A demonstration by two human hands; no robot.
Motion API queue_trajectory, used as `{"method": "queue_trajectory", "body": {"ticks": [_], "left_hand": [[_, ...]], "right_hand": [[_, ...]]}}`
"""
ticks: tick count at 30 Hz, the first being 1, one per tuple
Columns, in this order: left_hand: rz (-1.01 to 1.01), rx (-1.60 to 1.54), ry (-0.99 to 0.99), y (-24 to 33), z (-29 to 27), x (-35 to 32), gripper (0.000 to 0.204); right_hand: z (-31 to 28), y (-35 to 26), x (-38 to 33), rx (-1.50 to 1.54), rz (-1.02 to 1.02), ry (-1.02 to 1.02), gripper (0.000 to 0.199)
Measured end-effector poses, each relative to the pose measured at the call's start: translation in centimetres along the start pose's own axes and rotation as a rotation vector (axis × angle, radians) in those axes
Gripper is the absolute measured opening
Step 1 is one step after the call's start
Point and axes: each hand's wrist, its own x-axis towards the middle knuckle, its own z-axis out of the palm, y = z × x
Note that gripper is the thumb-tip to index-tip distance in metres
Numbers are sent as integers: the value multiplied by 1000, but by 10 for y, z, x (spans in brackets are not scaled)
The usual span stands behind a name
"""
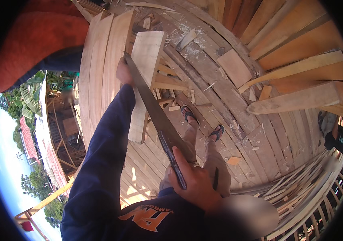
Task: The person holds a small piece of wood against a larger wooden surface and saws it using a handsaw.
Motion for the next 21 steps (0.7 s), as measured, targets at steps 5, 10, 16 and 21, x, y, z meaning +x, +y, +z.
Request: {"method": "queue_trajectory", "body": {"ticks": [5, 10, 16, 21], "left_hand": [[2, 43, -27, 2, -3, -1, 27], [-17, 37, -12, 8, -5, -3, 29], [5, 25, 14, 14, -9, -4, 29], [9, 5, 11, 14, -11, -6, 27]], "right_hand": [[5, -26, 20, 24, 64, -17, 53], [11, -21, 19, 20, 63, -31, 55], [11, -39, 12, 29, 102, -22, 53], [14, -52, 18, -44, 161, -51, 54]]}}
